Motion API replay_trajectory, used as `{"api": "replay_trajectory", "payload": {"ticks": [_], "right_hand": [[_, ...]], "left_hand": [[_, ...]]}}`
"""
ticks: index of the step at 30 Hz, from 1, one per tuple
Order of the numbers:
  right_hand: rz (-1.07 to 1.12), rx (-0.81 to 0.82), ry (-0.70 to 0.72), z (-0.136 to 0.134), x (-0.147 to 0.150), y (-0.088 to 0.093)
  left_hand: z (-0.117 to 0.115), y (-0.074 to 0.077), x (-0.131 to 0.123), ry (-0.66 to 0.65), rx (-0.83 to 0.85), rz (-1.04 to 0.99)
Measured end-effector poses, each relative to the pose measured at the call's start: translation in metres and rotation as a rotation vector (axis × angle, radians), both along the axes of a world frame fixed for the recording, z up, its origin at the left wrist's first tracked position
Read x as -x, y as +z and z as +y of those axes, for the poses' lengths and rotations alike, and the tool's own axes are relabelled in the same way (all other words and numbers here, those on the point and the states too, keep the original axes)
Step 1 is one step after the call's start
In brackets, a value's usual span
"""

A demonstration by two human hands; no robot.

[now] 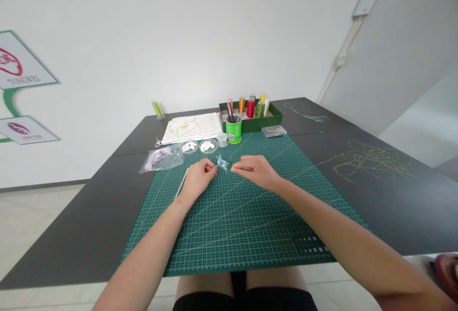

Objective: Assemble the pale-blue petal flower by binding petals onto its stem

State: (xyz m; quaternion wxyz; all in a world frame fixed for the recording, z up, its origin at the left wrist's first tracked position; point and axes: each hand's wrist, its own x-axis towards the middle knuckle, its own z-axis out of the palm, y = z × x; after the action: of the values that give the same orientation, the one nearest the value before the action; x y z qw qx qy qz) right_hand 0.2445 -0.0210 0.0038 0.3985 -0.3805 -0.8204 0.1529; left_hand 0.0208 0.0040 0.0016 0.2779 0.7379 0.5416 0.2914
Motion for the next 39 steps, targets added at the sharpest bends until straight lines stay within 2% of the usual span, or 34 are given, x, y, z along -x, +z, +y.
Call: {"api": "replay_trajectory", "payload": {"ticks": [9, 19, 31, 39], "right_hand": [[-0.028, -0.07, -0.089, -0.002, -0.001, 0.003], [-0.013, -0.09, -0.142, 0.0, -0.003, 0.004], [0.006, -0.041, -0.168, 0.009, -0.008, -0.005], [0.013, 0.03, -0.16, 0.016, -0.009, -0.013]], "left_hand": [[-0.006, -0.006, -0.004, -0.337, 0.067, 0.007], [-0.021, 0.004, -0.011, -0.498, 0.146, -0.007], [-0.033, 0.013, -0.017, -0.579, 0.076, -0.003], [-0.034, 0.02, -0.016, -0.531, -0.108, -0.017]]}}
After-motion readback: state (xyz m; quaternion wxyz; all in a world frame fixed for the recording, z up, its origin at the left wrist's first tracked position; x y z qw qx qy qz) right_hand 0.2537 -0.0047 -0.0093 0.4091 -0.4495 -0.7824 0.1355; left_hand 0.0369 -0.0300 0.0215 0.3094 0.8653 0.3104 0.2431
